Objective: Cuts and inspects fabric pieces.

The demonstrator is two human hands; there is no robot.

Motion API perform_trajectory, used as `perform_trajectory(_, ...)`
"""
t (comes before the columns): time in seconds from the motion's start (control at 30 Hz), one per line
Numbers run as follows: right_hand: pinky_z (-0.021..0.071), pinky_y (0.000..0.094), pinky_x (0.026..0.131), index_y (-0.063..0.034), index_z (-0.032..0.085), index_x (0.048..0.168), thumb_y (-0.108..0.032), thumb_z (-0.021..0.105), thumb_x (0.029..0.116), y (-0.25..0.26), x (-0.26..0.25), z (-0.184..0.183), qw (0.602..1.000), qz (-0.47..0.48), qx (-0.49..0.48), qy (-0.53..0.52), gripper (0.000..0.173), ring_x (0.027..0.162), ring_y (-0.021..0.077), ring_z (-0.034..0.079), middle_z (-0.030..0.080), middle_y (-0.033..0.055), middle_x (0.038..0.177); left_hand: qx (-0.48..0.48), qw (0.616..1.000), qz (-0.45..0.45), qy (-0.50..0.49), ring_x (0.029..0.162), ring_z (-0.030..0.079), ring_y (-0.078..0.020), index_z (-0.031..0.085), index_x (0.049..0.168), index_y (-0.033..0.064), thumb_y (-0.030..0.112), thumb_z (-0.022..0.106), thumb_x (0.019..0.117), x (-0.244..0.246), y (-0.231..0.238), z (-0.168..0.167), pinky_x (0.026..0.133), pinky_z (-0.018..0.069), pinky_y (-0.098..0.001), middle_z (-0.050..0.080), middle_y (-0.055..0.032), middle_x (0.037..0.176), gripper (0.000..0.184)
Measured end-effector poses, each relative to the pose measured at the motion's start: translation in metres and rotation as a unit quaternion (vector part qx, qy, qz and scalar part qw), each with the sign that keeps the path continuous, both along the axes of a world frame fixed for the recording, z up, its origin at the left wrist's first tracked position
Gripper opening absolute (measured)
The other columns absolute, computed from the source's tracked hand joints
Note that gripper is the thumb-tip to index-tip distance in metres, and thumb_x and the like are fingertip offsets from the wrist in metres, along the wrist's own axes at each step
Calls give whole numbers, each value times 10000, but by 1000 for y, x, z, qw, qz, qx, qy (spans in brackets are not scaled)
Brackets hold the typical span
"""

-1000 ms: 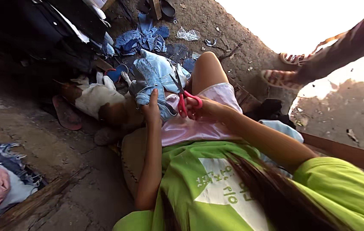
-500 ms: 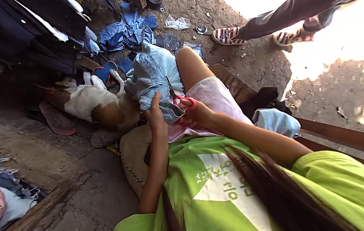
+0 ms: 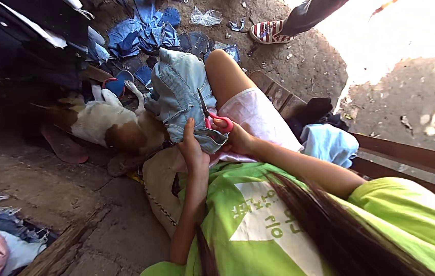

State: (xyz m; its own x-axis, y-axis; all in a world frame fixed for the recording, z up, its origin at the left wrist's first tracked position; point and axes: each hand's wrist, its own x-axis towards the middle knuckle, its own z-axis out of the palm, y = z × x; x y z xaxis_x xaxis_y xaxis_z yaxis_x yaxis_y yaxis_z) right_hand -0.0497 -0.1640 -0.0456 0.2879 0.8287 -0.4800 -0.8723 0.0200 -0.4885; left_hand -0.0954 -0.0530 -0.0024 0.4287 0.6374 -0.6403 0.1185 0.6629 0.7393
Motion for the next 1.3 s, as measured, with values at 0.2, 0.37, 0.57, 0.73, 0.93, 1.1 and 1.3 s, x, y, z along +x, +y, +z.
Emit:
perform_trajectory(0.2,292,144,399,-193,553,770,-572,468,1006,1,0,-3,1000,-5,6,-2,454,418,-18,368,448,-80,553,20,1000,14,-10,973,697,-134,588,1205,109,125,589,1023,-3,-4,0,852,600,-344,695,-38,1055,183)
perform_trajectory(0.37,314,162,416,-206,574,774,-513,503,1005,0,-1,2,998,-22,-47,-34,391,441,-12,394,493,-88,574,12,1000,21,-19,988,692,-135,584,1223,107,112,579,1025,-6,-3,-4,851,597,-335,692,-43,1076,198)
perform_trajectory(0.57,320,157,397,-192,589,789,-642,589,923,-4,-2,-8,999,-9,-39,-30,470,433,-14,405,500,-83,576,18,1000,12,-22,976,699,-141,583,1222,97,93,587,1013,-8,-8,-8,840,604,-339,697,-50,1065,210)
perform_trajectory(0.73,386,195,439,-188,583,769,-530,563,977,1,-1,-1,994,-36,-94,-46,401,467,11,448,496,-79,583,51,998,-15,-18,971,696,-171,582,1242,53,68,564,1021,-10,-4,-16,841,601,-363,694,-85,1069,222)
perform_trajectory(0.93,325,168,421,-60,623,804,-300,509,1069,-20,27,29,974,108,-144,-137,375,444,-8,426,507,-49,564,25,997,-74,6,851,696,-132,581,1163,68,139,447,1078,0,7,-11,758,605,-329,683,-51,946,174)
perform_trajectory(1.1,551,402,649,51,699,1022,-138,624,1015,-100,64,91,838,227,-327,-373,204,657,206,646,690,143,813,-16,988,-153,8,830,673,-109,554,1149,87,170,355,1097,0,42,-13,757,595,-309,649,-23,930,222)
perform_trajectory(1.3,522,533,824,68,676,1035,-162,671,994,-199,68,123,709,220,-546,-388,234,811,340,674,688,207,878,-18,963,-269,-5,790,696,-38,558,1095,128,194,291,1103,-20,88,-42,710,613,-254,689,51,865,275)
